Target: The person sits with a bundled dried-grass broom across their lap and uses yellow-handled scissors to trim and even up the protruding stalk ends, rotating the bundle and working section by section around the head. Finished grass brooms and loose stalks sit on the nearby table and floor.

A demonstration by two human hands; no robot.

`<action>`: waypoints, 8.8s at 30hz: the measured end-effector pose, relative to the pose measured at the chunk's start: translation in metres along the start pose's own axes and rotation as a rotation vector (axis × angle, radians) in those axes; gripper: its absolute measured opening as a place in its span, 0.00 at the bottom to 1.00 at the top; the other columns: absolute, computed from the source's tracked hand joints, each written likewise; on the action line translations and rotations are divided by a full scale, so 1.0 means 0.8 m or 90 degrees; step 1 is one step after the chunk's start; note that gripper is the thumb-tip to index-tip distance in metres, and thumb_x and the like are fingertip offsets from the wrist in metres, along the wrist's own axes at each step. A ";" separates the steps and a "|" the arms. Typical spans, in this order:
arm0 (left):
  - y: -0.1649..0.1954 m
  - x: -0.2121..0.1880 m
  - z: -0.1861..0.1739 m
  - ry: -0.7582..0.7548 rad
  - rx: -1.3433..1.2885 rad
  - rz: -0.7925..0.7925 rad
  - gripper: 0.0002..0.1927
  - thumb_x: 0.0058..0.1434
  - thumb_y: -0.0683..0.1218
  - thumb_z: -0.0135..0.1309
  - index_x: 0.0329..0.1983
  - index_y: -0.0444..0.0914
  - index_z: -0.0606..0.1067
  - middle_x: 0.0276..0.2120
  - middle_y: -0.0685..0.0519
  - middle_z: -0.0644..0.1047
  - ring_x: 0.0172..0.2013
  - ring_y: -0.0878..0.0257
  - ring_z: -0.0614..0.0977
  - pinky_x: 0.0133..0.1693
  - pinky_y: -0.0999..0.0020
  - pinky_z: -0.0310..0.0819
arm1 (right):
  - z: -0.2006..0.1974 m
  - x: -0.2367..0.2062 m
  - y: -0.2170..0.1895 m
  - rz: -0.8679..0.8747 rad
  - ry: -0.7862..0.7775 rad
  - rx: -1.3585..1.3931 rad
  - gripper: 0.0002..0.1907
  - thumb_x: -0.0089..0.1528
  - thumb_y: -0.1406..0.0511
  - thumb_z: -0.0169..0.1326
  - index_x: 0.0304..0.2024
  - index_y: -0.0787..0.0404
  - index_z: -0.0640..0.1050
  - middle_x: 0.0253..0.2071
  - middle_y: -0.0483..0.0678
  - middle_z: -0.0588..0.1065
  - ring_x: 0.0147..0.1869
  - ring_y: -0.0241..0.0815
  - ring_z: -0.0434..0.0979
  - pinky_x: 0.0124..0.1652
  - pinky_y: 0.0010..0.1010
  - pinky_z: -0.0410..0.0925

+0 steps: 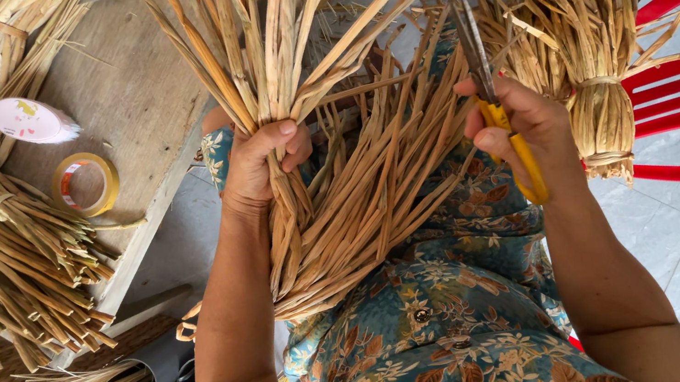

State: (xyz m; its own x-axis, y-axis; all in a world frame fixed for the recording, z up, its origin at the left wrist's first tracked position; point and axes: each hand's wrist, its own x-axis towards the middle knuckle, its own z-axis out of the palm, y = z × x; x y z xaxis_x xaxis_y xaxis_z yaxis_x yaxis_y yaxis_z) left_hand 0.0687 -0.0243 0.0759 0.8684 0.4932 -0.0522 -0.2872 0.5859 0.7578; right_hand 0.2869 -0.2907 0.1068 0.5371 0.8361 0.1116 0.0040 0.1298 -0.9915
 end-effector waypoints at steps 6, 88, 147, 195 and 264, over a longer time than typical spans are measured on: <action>-0.010 0.003 -0.007 0.021 0.018 -0.004 0.11 0.60 0.40 0.57 0.45 0.33 0.73 0.22 0.52 0.69 0.18 0.65 0.66 0.22 0.70 0.58 | 0.001 -0.001 0.014 -0.008 -0.018 0.011 0.30 0.63 0.61 0.65 0.65 0.67 0.74 0.41 0.43 0.74 0.42 0.28 0.70 0.41 0.18 0.63; -0.026 -0.004 0.029 -0.027 0.225 -0.046 0.13 0.63 0.40 0.60 0.51 0.34 0.78 0.39 0.47 0.84 0.24 0.70 0.74 0.24 0.75 0.67 | -0.040 -0.020 0.017 -0.144 0.113 -0.071 0.20 0.73 0.57 0.56 0.56 0.67 0.74 0.31 0.46 0.72 0.32 0.32 0.70 0.32 0.21 0.65; -0.029 0.030 0.125 -0.061 0.908 -0.018 0.47 0.55 0.54 0.70 0.74 0.43 0.59 0.53 0.42 0.80 0.54 0.47 0.81 0.55 0.58 0.74 | -0.050 -0.088 -0.007 0.230 -0.087 -0.417 0.43 0.50 0.58 0.69 0.68 0.46 0.70 0.23 0.41 0.65 0.27 0.30 0.61 0.28 0.25 0.61; -0.097 0.096 0.044 -0.054 0.219 0.000 0.21 0.64 0.35 0.62 0.59 0.32 0.71 0.48 0.47 0.81 0.46 0.60 0.84 0.53 0.62 0.82 | -0.080 -0.058 0.095 0.367 0.052 -0.059 0.25 0.62 0.65 0.60 0.63 0.59 0.75 0.22 0.43 0.73 0.22 0.29 0.71 0.24 0.20 0.65; -0.096 0.089 0.047 -0.101 0.542 0.097 0.38 0.60 0.50 0.69 0.69 0.36 0.65 0.55 0.48 0.79 0.55 0.61 0.79 0.59 0.65 0.71 | -0.076 -0.026 0.054 0.122 0.090 -0.256 0.21 0.58 0.71 0.66 0.54 0.62 0.79 0.32 0.38 0.72 0.32 0.26 0.68 0.31 0.18 0.63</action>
State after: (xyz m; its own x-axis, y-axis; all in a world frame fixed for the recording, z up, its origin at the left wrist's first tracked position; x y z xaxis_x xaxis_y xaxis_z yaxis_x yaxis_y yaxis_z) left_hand 0.1677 -0.0584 0.0384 0.9092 0.3948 0.1322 -0.0604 -0.1893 0.9801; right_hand 0.3273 -0.3345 0.0575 0.6699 0.7402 -0.0580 0.2055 -0.2599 -0.9435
